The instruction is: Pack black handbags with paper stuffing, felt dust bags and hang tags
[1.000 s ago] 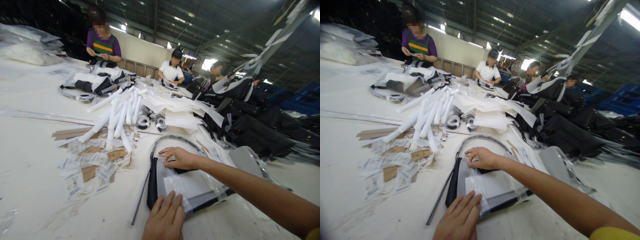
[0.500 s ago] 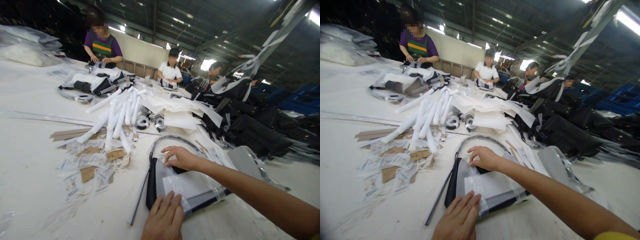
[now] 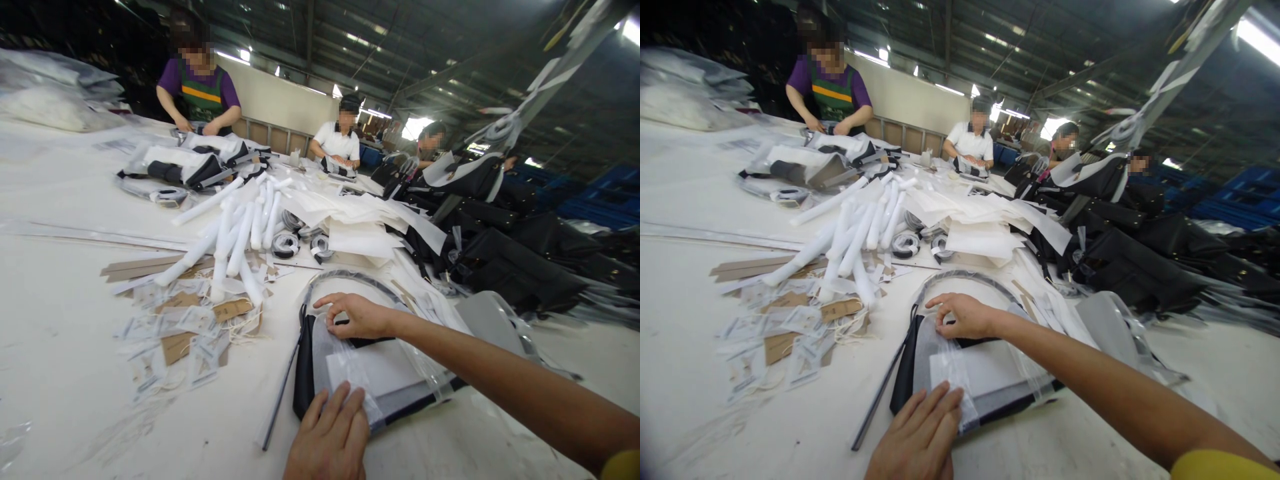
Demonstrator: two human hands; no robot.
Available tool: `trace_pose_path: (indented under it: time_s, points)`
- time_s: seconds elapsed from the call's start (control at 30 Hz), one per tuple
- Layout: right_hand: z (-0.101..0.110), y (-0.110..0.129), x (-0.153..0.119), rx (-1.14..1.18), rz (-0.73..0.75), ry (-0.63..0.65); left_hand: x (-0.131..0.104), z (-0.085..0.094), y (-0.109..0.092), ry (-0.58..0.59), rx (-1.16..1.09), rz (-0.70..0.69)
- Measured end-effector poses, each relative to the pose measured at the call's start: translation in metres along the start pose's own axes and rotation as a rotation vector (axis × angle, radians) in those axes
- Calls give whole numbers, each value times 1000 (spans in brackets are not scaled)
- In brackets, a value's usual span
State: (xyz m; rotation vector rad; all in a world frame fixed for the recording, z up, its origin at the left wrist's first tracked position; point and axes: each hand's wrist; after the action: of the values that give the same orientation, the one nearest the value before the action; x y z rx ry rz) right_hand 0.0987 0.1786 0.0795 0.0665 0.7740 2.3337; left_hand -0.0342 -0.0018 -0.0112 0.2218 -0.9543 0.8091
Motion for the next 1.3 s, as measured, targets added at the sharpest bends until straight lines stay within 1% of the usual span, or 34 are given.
trace_pose_path:
  time_s: [0.13,0.23,0.43,0.6,0.7,0.8,1.0,1.2,1.3]
  points:
    - [1,2,-6,4,-27,-25,0,0,-1,-7,4,-5]
    - [2,2,-11,-4,-7,-54,-2,0,0,7,22,-11]
    - [-2,-1,-17,-170,129,-155,-1,-1,-1,-9,9,-1]
    - [-6,2,-18,-393,267,-184,1,-1,-2,-20,-5,13]
    - [-6,5,-20,-481,343,-232,2,-1,-1,-19,-10,16]
    - [-4,7,-24,-523,331,-284,1,0,-1,-10,-15,23]
    - [-8,6,-31,-540,277,-334,1,0,-2,-1,-18,23]
    - [-9,12,-38,-559,312,-359,1,1,-3,2,-19,44]
    - [-8,15,-37,-523,213,-410,3,2,-4,8,-21,50]
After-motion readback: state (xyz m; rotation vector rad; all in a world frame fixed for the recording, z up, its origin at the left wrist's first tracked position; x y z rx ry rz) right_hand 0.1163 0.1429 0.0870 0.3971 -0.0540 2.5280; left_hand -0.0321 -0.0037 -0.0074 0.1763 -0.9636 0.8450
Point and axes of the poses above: each hand's wrist, its own x-axis towards the middle knuckle, its own z-axis out of the back of the hand, y = z × x, and after that the axes turned 4 degrees about -z, right-handed
